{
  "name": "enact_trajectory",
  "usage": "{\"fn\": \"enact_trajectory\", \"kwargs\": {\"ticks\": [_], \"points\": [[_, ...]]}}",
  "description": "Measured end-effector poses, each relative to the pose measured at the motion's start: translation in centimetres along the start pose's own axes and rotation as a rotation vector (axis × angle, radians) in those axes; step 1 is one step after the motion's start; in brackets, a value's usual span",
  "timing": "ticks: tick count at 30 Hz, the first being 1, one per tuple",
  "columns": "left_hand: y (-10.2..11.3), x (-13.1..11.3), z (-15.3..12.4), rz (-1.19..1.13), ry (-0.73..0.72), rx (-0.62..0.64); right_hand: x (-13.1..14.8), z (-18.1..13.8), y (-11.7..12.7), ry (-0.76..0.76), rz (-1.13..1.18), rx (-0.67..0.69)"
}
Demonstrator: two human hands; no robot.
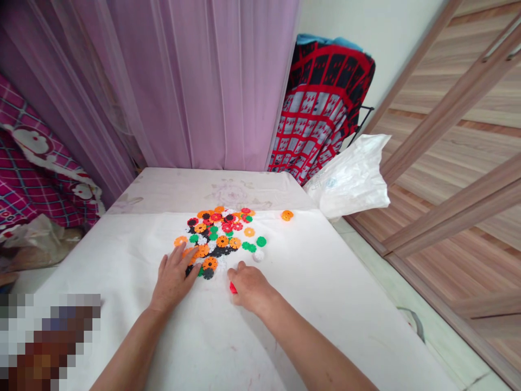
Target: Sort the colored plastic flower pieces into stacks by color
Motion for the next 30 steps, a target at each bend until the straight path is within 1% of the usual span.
{"fn": "enact_trajectory", "kwargs": {"ticks": [2, 7, 9, 11, 14, 18, 22, 26, 30], "points": [[0.0, 0.1, 0.0, 0.0, 0.008, 0.005, -2.6, -0.2, -0.4, -0.047, 0.02, -0.004], [0.0, 0.1, 0.1, 0.014, 0.016, 0.036, -11.1, 0.4, -0.5, -0.228, 0.044, -0.052], [0.0, 0.1, 0.1, 0.019, 0.013, 0.031, -13.7, 1.2, 0.1, -0.269, 0.044, -0.068], [0.0, 0.2, 0.1, 0.024, 0.011, 0.025, -15.4, 2.5, 1.0, -0.295, 0.05, -0.078], [-0.1, 0.3, 0.0, 0.036, 0.001, 0.011, -16.9, 4.9, 2.4, -0.33, 0.056, -0.076], [0.0, 0.3, -0.1, 0.056, -0.017, -0.005, -18.0, 8.7, 4.2, -0.369, 0.061, -0.085], [0.0, 0.4, -0.1, 0.053, -0.023, -0.015, -18.8, 11.7, 5.0, -0.405, 0.076, -0.106], [-0.1, 0.4, -0.2, 0.045, -0.024, -0.021, -19.4, 12.6, 5.0, -0.438, 0.091, -0.101], [0.0, 0.4, -0.2, 0.049, -0.026, -0.032, -20.5, 11.4, 5.1, -0.462, 0.134, -0.12]]}}
Point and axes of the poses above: each hand's wrist, its own z-axis towards the middle knuckle, its own y-axis out of the back of the hand, x = y × z, the point moved 10 cm from there along z, towards the middle knuckle, and after that the axes turned 15 degrees about -y, right-handed, at the moved point
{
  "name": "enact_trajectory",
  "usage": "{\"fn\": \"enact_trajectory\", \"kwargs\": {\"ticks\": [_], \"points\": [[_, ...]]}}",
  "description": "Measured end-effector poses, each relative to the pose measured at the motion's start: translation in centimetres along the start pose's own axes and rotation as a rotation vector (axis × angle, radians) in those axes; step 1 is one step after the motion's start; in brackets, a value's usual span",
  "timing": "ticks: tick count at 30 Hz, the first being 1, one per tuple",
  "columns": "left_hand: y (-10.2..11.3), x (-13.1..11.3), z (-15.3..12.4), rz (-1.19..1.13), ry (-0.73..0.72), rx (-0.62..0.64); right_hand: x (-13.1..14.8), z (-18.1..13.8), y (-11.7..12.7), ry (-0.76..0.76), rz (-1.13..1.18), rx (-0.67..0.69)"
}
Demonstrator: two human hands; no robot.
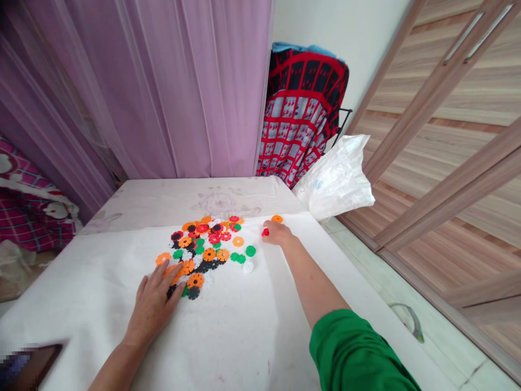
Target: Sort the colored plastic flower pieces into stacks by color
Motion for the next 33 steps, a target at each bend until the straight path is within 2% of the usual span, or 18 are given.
{"fn": "enact_trajectory", "kwargs": {"ticks": [3, 6, 8, 12, 16, 24, 33], "points": [[0.0, 0.0, 0.0, 0.005, -0.004, 0.007, -2.7, -1.3, 0.1, -0.076, 0.113, -0.052], [-0.1, 0.0, 0.1, 0.007, -0.007, 0.009, -5.3, -3.6, -1.2, -0.186, 0.236, -0.13], [-0.1, 0.0, 0.1, 0.015, -0.004, 0.005, -5.3, -5.4, -2.4, -0.179, 0.241, -0.176], [-0.2, 0.2, 0.1, 0.025, 0.002, 0.008, -2.9, -7.3, -3.5, -0.083, 0.183, -0.298], [-0.4, 0.3, 0.0, 0.024, -0.004, 0.017, -1.7, -6.0, -3.2, -0.078, 0.154, -0.318], [-0.3, 0.3, 0.0, 0.022, -0.007, 0.014, -1.3, -3.5, -2.9, -0.087, 0.162, -0.345], [-0.4, 0.3, -0.1, 0.012, 0.004, 0.02, -0.6, -1.5, -1.9, -0.025, 0.17, -0.406]]}}
Point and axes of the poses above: each hand's wrist, its own z-axis towards the middle knuckle, its own y-axis out of the back of the hand, x = y × z, the point moved 10 cm from there along z, towards the middle knuckle, and after that the axes turned 15 degrees about -y, right-handed, at the moved point
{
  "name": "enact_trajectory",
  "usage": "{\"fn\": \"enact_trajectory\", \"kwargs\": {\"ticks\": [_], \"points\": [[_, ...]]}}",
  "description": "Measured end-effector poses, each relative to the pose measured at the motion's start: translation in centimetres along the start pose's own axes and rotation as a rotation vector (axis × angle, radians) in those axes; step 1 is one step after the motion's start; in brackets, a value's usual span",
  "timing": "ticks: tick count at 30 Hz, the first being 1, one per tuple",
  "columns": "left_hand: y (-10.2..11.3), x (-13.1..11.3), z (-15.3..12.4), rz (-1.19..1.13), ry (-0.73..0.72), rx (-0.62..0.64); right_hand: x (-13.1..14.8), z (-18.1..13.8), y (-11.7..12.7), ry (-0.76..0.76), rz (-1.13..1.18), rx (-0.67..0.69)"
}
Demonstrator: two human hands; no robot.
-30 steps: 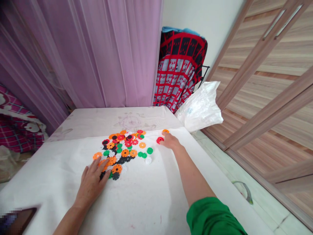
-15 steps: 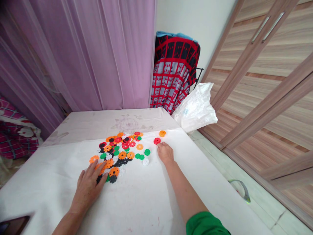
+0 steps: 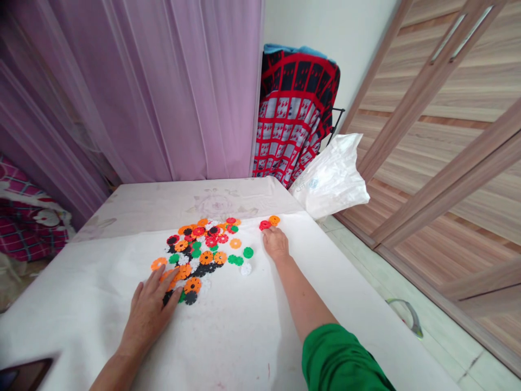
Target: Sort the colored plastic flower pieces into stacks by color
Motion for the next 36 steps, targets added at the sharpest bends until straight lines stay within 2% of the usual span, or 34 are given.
{"fn": "enact_trajectory", "kwargs": {"ticks": [10, 23, 29, 33, 36], "points": [[-0.1, 0.0, -0.1, 0.009, -0.019, -0.023, -0.1, 0.8, -0.3, 0.015, 0.038, -0.124], [-0.5, 0.2, -0.1, 0.026, -0.038, -0.028, -0.2, 1.3, -0.8, 0.075, 0.164, -0.175], [-0.5, 0.2, 0.0, 0.01, -0.006, 0.01, -2.2, -1.1, -0.8, -0.036, 0.469, -0.235], [-0.5, 0.2, 0.1, 0.002, 0.002, 0.021, -3.2, -4.2, -1.2, -0.063, 0.771, -0.194], [-0.6, 0.1, 0.3, 0.0, -0.004, 0.03, -3.1, -6.3, -1.3, -0.074, 0.914, -0.148]]}}
Point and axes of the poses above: each hand's wrist, its own z-axis towards the middle knuckle, its own y-axis out of the back of the hand, x = y × z, the point moved 10 cm from there along z, towards the middle knuckle, and after that the axes turned 15 degrees about -y, right-handed, at the moved point
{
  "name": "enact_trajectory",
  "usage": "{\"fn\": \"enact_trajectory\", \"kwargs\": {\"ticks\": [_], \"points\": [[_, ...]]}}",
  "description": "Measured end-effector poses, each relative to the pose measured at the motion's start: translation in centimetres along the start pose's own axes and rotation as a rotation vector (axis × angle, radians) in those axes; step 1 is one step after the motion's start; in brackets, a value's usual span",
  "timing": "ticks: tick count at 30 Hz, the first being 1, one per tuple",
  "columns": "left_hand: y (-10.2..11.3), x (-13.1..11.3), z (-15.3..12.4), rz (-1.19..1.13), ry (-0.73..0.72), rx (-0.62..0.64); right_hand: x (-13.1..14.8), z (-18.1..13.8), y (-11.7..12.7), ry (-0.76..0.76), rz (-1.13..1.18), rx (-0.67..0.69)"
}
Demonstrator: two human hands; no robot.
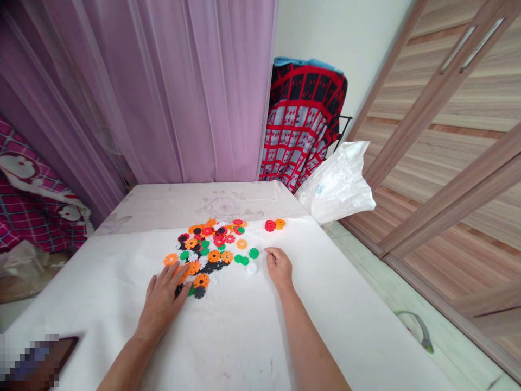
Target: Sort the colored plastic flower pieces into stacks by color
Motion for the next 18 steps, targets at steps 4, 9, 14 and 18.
{"fn": "enact_trajectory", "kwargs": {"ticks": [4, 9, 14, 18], "points": [[0.0, -0.1, 0.2, 0.01, 0.008, 0.005, 0.2, -2.0, 0.0, -0.088, 0.082, 0.015], [0.3, 0.0, 0.3, -0.01, 0.019, -0.026, 1.4, -3.8, -0.7, -0.119, 0.085, 0.097], [1.1, 0.4, -0.2, -0.033, 0.031, -0.12, 2.7, -5.0, -1.2, -0.058, 0.041, 0.14], [1.8, 0.4, -1.2, -0.011, 0.034, -0.179, 3.2, -5.3, -1.9, 0.025, -0.075, 0.141]]}}
Point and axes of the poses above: each hand's wrist, its own z-axis towards the middle knuckle, its own y-axis out of the back of the hand, x = y × z, the point moved 10 cm from there along z, towards the middle knuckle, and after that the axes turned 15 degrees about -y, right-handed, at the moved point
